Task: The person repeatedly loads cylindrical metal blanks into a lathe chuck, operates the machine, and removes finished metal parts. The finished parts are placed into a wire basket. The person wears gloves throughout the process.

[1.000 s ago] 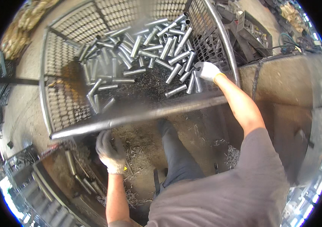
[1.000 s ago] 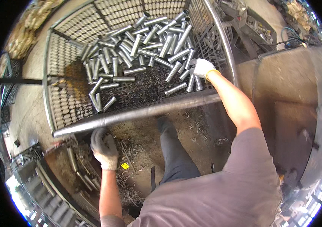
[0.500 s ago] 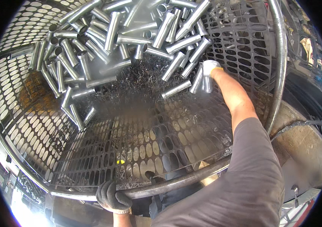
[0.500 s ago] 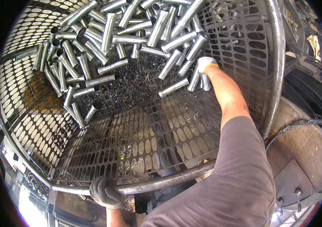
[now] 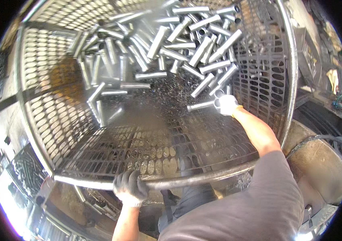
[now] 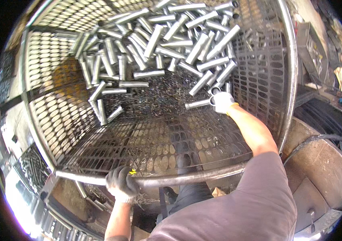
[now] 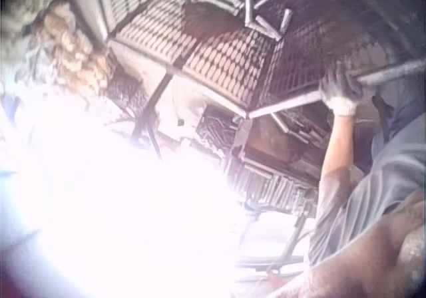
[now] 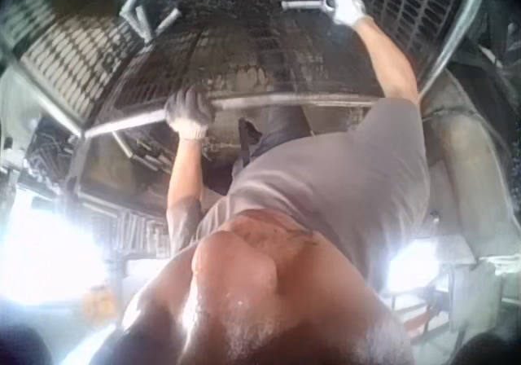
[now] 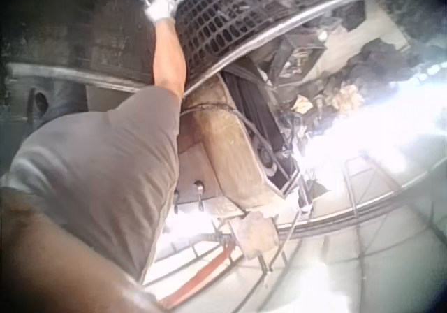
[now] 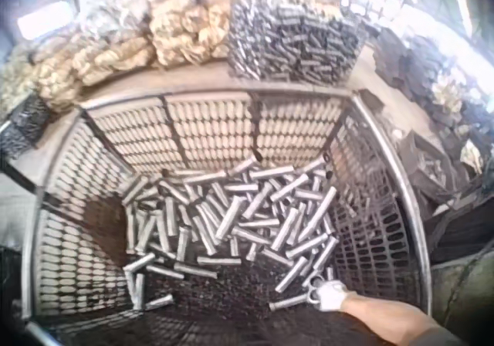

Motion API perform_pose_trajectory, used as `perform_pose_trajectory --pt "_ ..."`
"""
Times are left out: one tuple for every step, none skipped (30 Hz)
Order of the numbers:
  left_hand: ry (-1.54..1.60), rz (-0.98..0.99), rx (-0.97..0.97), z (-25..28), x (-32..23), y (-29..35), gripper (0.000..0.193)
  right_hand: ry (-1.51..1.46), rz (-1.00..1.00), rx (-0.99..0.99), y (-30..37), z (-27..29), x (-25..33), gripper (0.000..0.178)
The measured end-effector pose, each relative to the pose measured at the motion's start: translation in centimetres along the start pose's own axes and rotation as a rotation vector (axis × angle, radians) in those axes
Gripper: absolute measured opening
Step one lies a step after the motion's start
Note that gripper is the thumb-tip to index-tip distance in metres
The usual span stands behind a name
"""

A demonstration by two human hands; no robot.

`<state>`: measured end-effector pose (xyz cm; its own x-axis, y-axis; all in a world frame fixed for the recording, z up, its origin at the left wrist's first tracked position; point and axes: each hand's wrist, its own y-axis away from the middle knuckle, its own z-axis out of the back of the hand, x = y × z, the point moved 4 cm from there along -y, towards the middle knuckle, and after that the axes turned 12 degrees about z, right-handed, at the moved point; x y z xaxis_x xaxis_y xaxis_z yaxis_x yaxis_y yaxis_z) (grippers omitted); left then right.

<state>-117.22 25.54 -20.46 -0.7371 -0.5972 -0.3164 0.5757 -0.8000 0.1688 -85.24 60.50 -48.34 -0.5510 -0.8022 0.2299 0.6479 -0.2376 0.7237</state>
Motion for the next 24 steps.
perform_pose_trajectory --pt "-0.005 -0.014 -0.040 0.1 0.0 0.4 0.025 0.035 0.020 -0.076 2.5 2.8 1.6 0.018" --pt "-0.016 0.001 -0.005 0.1 0.4 0.9 0.024 -0.075 0.086 -0.260 5.0 5.6 3.4 0.018" --pt "-0.021 -0.018 -0.078 0.2 0.5 1.3 0.024 -0.192 0.164 -0.439 7.7 8.5 5.5 0.017" --pt "0.004 -0.027 -0.074 1.0 -0.1 1.3 0.025 -0.132 0.224 -0.520 10.5 12.3 8.8 0.016" --pt "0.016 0.038 -0.075 1.3 -0.1 2.0 0.032 -0.076 0.297 -0.600 13.7 16.4 13.1 0.014" --pt "0.031 0.056 -0.117 1.1 0.3 2.4 0.045 -0.094 0.357 -0.702 17.0 20.0 17.5 0.010" --pt "0.164 0.148 -0.036 2.0 0.2 2.6 0.060 -0.116 0.427 -0.804 20.3 23.0 22.0 0.007" --pt "0.323 0.122 -0.140 2.1 0.7 3.7 0.077 -0.099 0.531 -0.861 23.4 25.2 26.7 0.005" --pt "0.450 0.194 -0.169 3.7 0.1 4.9 0.089 -0.072 0.636 -0.913 26.6 26.8 31.0 0.004" --pt "0.504 0.145 -0.327 5.7 0.3 7.3 0.100 -0.024 0.795 -0.900 30.0 27.7 34.8 0.006" --pt "0.664 -0.137 -0.641 8.2 0.4 10.1 0.103 0.065 0.957 -0.949 33.4 28.1 39.4 0.013" --pt "0.618 0.084 -0.528 12.0 0.2 14.1 0.101 0.075 1.079 -0.904 36.6 27.7 43.3 0.017" --pt "0.616 0.080 -0.557 16.1 0.4 18.7 0.096 0.089 1.221 -0.844 39.5 26.9 47.5 0.020" --pt "0.607 0.085 -0.584 20.0 0.6 23.3 0.092 0.113 1.327 -0.836 42.2 25.5 52.1 0.017" --pt "0.572 0.097 -0.599 21.2 2.7 29.0 0.088 0.136 1.432 -0.824 45.1 23.6 57.1 0.016" --pt "0.546 0.100 -0.621 22.3 5.0 34.6 0.085 0.129 1.579 -0.821 47.6 21.6 62.3 0.016" --pt "0.510 0.115 -0.635 22.9 6.3 41.0 0.081 0.192 1.652 -0.723 49.6 18.9 66.7 0.017" --pt "0.632 0.315 -0.498 22.6 8.0 47.6 0.076 0.181 1.751 -0.605 51.7 15.9 71.1 0.017" --pt "0.691 0.484 -0.470 20.6 9.5 53.3 0.071 0.176 1.825 -0.479 53.7 12.5 74.2 0.017" --pt "0.693 0.635 -0.403 19.5 11.1 58.9 0.066 0.188 1.861 -0.355 54.0 9.1 77.3 0.019" --pt "0.720 0.832 -0.408 18.5 11.6 64.5 0.063 0.221 1.885 -0.197 54.5 6.2 80.4 0.019" --pt "0.722 0.919 -0.442 17.9 12.0 69.8 0.061 0.139 1.916 -0.096 55.6 3.7 83.7 0.019" --pt "0.731 1.065 -0.458 17.0 12.3 75.4 0.063 0.051 1.939 0.011 57.2 1.3 87.0 0.020" --pt "0.753 1.219 -0.568 15.2 12.0 80.6 0.057 0.031 1.922 0.148 58.9 -0.1 90.2 0.021"
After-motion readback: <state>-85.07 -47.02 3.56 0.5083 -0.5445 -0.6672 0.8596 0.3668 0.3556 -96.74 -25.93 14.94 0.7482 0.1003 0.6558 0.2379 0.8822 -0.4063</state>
